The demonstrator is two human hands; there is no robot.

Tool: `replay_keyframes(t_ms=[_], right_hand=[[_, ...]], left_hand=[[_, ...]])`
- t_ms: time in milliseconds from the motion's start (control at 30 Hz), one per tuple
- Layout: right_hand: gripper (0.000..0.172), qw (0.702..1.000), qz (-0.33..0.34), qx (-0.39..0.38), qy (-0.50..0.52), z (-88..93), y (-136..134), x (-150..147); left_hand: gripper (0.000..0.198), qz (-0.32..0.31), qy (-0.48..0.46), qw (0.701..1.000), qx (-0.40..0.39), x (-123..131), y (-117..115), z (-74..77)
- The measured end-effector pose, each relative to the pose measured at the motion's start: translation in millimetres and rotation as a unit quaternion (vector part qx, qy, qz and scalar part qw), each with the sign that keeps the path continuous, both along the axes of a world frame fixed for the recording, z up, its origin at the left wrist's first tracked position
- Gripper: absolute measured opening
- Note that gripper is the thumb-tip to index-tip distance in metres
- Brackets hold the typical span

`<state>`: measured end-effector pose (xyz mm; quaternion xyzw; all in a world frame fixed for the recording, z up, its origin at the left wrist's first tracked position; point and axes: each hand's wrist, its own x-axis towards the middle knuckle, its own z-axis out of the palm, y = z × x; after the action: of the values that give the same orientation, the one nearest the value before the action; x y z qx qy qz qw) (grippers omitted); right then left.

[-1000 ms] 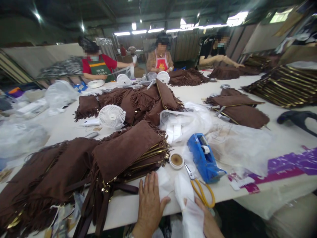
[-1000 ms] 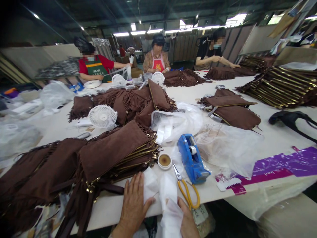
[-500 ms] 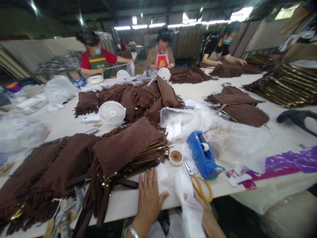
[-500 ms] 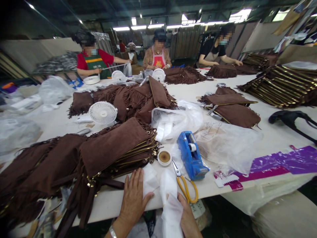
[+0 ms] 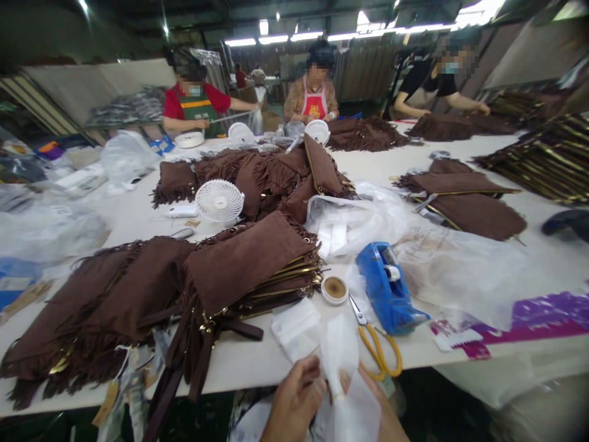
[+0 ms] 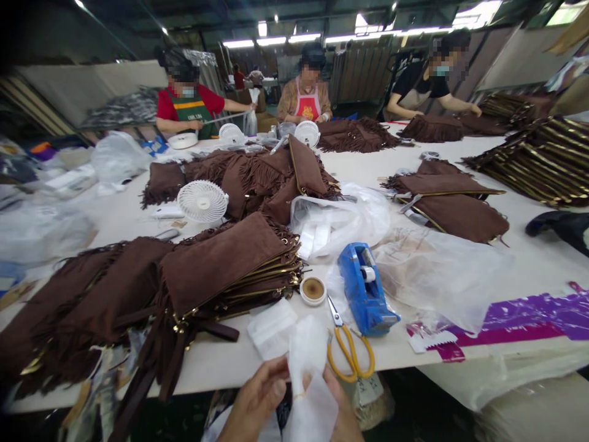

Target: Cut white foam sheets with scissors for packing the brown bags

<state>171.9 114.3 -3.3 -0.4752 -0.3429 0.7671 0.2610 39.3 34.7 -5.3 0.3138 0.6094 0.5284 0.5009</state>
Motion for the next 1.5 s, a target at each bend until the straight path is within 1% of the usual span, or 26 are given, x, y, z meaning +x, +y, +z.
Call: replay_keyframes(t_ms=[33, 67, 100, 133, 167, 233, 267, 333, 400, 467, 533, 567, 633, 700, 767, 800, 867, 933, 1000, 1067, 1133, 1267, 1367, 1500], right_hand=[[0.051, 1.000, 0.006, -0.007, 0.015, -0.4, -6.6, -4.5], [0.055, 0.999, 0.016, -0.019, 0.031, -1.9, -13.6, -8.3], [0.059, 0.998, 0.031, -0.023, 0.044, -4.5, -20.6, -10.5], [0.063, 0.998, 0.046, -0.007, 0.046, -8.2, -27.0, -10.9], [0.065, 0.997, 0.062, 0.023, 0.035, -12.5, -32.4, -9.5], [0.064, 0.989, 0.090, 0.112, -0.026, -21.2, -38.5, -2.3], [0.060, 0.979, 0.107, 0.162, -0.065, -24.4, -39.3, 2.1], [0.048, 0.946, 0.149, 0.256, -0.131, -26.3, -37.5, 9.2], [0.041, 0.905, 0.176, 0.343, -0.177, -21.1, -33.4, 11.3], [0.042, 0.874, 0.166, 0.407, -0.207, -10.5, -28.3, 9.0], [0.046, 0.852, 0.162, 0.443, -0.225, 2.3, -21.5, 5.2], [0.046, 0.845, 0.174, 0.450, -0.231, 8.7, -17.1, 3.3], [0.038, 0.840, 0.219, 0.434, -0.239, 20.3, -7.0, -0.6], [0.025, 0.853, 0.257, 0.388, -0.235, 29.6, 3.6, -5.5], [0.019, 0.870, 0.280, 0.349, -0.207, 36.1, 12.6, -11.8], [0.018, 0.874, 0.285, 0.349, -0.183, 38.1, 16.1, -15.2], [0.015, 0.869, 0.289, 0.380, -0.131, 39.5, 20.5, -21.7], [0.012, 0.860, 0.284, 0.413, -0.093, 38.0, 21.9, -26.6], [0.011, 0.855, 0.280, 0.428, -0.081, 34.5, 21.3, -29.4], [0.011, 0.857, 0.287, 0.422, -0.072, 29.8, 19.9, -30.4], [0.012, 0.865, 0.297, 0.401, -0.053, 24.0, 18.6, -30.6], [0.015, 0.891, 0.285, 0.354, -0.007, 10.9, 16.2, -32.6], [0.016, 0.899, 0.277, 0.341, 0.001, 3.6, 13.0, -36.9], [0.042, 0.894, 0.293, 0.336, -0.044, 3.3, 10.2, -40.9]], left_hand=[[0.061, -0.012, -0.124, 0.992, 0.007, 5.4, 1.4, -1.9], [0.068, -0.027, -0.223, 0.974, 0.021, 9.9, 2.1, -3.7], [0.072, -0.037, -0.289, 0.956, 0.031, 13.6, 1.7, -5.0], [0.073, -0.040, -0.328, 0.943, 0.032, 16.3, -0.2, -5.7], [0.073, -0.037, -0.350, 0.936, 0.024, 18.2, -3.5, -5.6], [0.072, -0.016, -0.375, 0.927, -0.003, 20.1, -12.9, -3.4], [0.072, -0.002, -0.386, 0.922, -0.016, 20.3, -17.8, -1.6], [0.068, 0.022, -0.409, 0.912, -0.027, 20.0, -25.3, 2.3], [0.061, 0.033, -0.420, 0.907, -0.017, 19.5, -28.2, 5.1], [0.058, 0.044, -0.435, 0.899, -0.001, 19.0, -27.3, 5.3], [0.057, 0.056, -0.460, 0.886, 0.015, 18.2, -25.4, 2.4], [0.057, 0.059, -0.473, 0.879, 0.020, 17.5, -24.8, 0.2], [0.052, 0.053, -0.486, 0.872, 0.024, 14.9, -25.5, -5.0], [0.048, 0.028, -0.489, 0.871, 0.016, 10.4, -28.2, -9.4], [0.045, -0.012, -0.486, 0.874, 0.002, 4.4, -32.0, -11.6], [0.043, -0.031, -0.480, 0.877, -0.004, 1.0, -33.9, -11.5], [0.038, -0.063, -0.460, 0.886, -0.020, -5.9, -37.3, -9.1], [0.033, -0.082, -0.429, 0.899, -0.035, -12.8, -39.7, -4.2], [0.030, -0.105, -0.385, 0.916, -0.041, -19.5, -41.2, 1.6], [0.033, -0.130, -0.341, 0.930, -0.034, -26.2, -42.6, 6.2], [0.037, -0.152, -0.314, 0.937, -0.031, -32.7, -44.9, 8.0], [0.035, -0.203, -0.313, 0.925, -0.071, -44.2, -51.9, 5.4], [0.033, -0.215, -0.335, 0.912, -0.096, -49.6, -56.1, 4.8], [0.028, -0.211, -0.371, 0.897, -0.115, -54.7, -59.9, 8.2]])
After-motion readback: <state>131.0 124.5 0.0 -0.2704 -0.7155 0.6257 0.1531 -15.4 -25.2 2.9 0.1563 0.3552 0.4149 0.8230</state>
